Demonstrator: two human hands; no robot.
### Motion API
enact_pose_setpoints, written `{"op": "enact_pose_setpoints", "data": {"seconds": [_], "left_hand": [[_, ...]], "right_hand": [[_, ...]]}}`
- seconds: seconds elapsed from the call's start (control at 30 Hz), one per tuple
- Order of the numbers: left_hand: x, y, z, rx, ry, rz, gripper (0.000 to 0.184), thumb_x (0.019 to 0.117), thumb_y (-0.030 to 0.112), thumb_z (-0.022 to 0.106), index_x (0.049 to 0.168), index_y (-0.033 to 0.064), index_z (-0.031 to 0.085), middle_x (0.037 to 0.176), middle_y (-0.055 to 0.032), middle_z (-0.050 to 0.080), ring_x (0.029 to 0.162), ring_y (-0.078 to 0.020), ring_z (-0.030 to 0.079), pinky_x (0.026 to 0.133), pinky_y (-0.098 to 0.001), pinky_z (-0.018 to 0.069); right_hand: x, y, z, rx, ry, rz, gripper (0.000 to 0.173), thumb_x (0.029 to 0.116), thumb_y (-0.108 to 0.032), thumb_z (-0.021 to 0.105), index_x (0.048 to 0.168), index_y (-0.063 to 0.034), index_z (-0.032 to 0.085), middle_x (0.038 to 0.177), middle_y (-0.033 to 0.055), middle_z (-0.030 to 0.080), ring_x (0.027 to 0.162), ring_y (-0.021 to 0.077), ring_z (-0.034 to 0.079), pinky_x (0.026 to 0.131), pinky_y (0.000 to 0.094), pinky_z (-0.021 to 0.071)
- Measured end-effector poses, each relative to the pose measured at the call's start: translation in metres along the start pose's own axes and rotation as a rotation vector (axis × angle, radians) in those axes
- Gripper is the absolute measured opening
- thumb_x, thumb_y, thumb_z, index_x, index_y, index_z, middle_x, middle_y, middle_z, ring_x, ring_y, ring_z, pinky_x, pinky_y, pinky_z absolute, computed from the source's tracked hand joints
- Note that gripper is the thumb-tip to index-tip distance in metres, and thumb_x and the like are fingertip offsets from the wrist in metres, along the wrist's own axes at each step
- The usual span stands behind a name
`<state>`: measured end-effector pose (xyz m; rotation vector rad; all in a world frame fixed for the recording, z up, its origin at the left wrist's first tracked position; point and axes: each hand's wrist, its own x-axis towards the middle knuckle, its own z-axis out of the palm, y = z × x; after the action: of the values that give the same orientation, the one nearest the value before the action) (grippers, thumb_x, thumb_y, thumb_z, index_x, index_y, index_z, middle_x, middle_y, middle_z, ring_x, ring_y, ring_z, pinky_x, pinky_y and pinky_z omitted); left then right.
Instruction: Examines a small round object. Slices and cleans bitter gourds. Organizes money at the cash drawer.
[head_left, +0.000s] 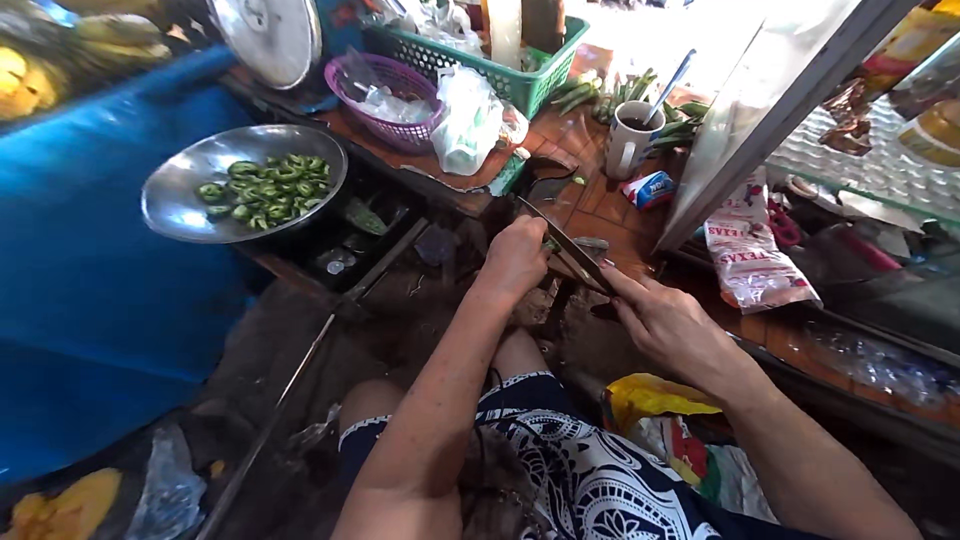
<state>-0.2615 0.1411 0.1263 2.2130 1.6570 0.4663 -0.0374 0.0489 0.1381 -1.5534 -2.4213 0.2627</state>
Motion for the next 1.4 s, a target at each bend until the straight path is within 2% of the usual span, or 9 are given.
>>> {"op": "enact_pose_setpoints", "data": {"seconds": [0.43, 0.6, 0.7, 0.77, 0.83, 0.9, 0.97, 1.1, 1.4], "left_hand": [[-0.003, -0.001, 0.004, -0.004, 0.029, 0.020, 0.015, 0.0954, 0.010, 0.069, 0.106, -0.0010, 0.069, 0.112, -0.0187, 0.067, 0.107, -0.0343, 0.067, 0.093, -0.0509, 0.0542], [-0.004, -0.002, 0.005, -0.030, 0.041, 0.026, 0.016, 0.0949, 0.007, 0.068, 0.108, -0.0017, 0.070, 0.114, -0.0190, 0.067, 0.109, -0.0338, 0.067, 0.096, -0.0519, 0.0537], [-0.004, -0.006, 0.004, -0.077, 0.045, 0.037, 0.016, 0.0965, 0.008, 0.066, 0.109, -0.0005, 0.071, 0.115, -0.0179, 0.068, 0.111, -0.0318, 0.066, 0.098, -0.0497, 0.0532], [-0.005, -0.006, 0.005, -0.094, 0.049, 0.038, 0.016, 0.0972, 0.007, 0.064, 0.110, 0.0000, 0.071, 0.116, -0.0178, 0.067, 0.112, -0.0316, 0.065, 0.099, -0.0488, 0.0528], [-0.004, -0.006, 0.005, -0.094, 0.048, 0.026, 0.015, 0.0973, 0.007, 0.065, 0.109, 0.0006, 0.070, 0.116, -0.0167, 0.066, 0.112, -0.0308, 0.065, 0.098, -0.0483, 0.0531], [-0.003, -0.005, 0.002, -0.080, 0.036, 0.006, 0.014, 0.0966, 0.008, 0.067, 0.108, 0.0009, 0.070, 0.114, -0.0162, 0.066, 0.109, -0.0306, 0.066, 0.096, -0.0485, 0.0536], [-0.001, -0.005, 0.001, -0.075, 0.015, -0.022, 0.014, 0.0955, 0.009, 0.069, 0.107, 0.0011, 0.070, 0.113, -0.0160, 0.066, 0.108, -0.0309, 0.066, 0.095, -0.0492, 0.0536], [0.000, -0.003, -0.001, -0.062, 0.007, -0.027, 0.014, 0.0943, 0.010, 0.070, 0.105, 0.0007, 0.069, 0.111, -0.0168, 0.066, 0.106, -0.0321, 0.066, 0.093, -0.0500, 0.0540], [-0.001, -0.002, 0.001, -0.045, 0.012, -0.023, 0.015, 0.0952, 0.011, 0.070, 0.105, -0.0001, 0.070, 0.113, -0.0177, 0.067, 0.107, -0.0328, 0.067, 0.094, -0.0509, 0.0536]], "right_hand": [[0.009, -0.012, 0.005, -0.137, -0.086, 0.018, 0.046, 0.1068, -0.020, 0.047, 0.152, -0.0159, 0.049, 0.094, 0.0206, 0.067, 0.075, 0.0364, 0.069, 0.066, 0.0493, 0.0574], [0.039, -0.013, 0.003, -0.040, -0.249, 0.066, 0.051, 0.1073, -0.021, 0.048, 0.157, -0.0200, 0.040, 0.100, 0.0205, 0.069, 0.087, 0.0389, 0.070, 0.078, 0.0551, 0.0570], [0.049, 0.007, -0.003, 0.202, -0.250, 0.063, 0.045, 0.1088, -0.023, 0.046, 0.154, -0.0235, 0.047, 0.096, 0.0149, 0.073, 0.082, 0.0315, 0.071, 0.077, 0.0532, 0.0571], [0.049, 0.020, -0.006, 0.398, -0.264, 0.135, 0.043, 0.1100, -0.026, 0.044, 0.153, -0.0262, 0.049, 0.100, 0.0112, 0.073, 0.074, 0.0211, 0.069, 0.072, 0.0435, 0.0588], [0.046, 0.023, -0.006, 0.456, -0.240, 0.176, 0.043, 0.1104, -0.027, 0.044, 0.153, -0.0246, 0.050, 0.098, 0.0104, 0.072, 0.071, 0.0184, 0.067, 0.069, 0.0400, 0.0579], [0.040, 0.014, -0.003, 0.314, -0.190, 0.142, 0.044, 0.1096, -0.025, 0.045, 0.153, -0.0222, 0.049, 0.102, 0.0142, 0.074, 0.083, 0.0271, 0.071, 0.080, 0.0495, 0.0571], [0.032, 0.004, 0.002, 0.139, -0.128, 0.077, 0.044, 0.1080, -0.023, 0.047, 0.152, -0.0198, 0.050, 0.101, 0.0171, 0.073, 0.090, 0.0354, 0.071, 0.082, 0.0557, 0.0559], [0.013, -0.007, 0.003, -0.067, -0.023, 0.015, 0.044, 0.1069, -0.024, 0.046, 0.150, -0.0188, 0.053, 0.093, 0.0176, 0.068, 0.077, 0.0344, 0.069, 0.068, 0.0501, 0.0572], [-0.003, -0.012, -0.003, -0.135, -0.035, 0.000, 0.044, 0.1078, -0.025, 0.043, 0.151, -0.0184, 0.052, 0.093, 0.0201, 0.067, 0.074, 0.0359, 0.068, 0.065, 0.0492, 0.0568]]}}
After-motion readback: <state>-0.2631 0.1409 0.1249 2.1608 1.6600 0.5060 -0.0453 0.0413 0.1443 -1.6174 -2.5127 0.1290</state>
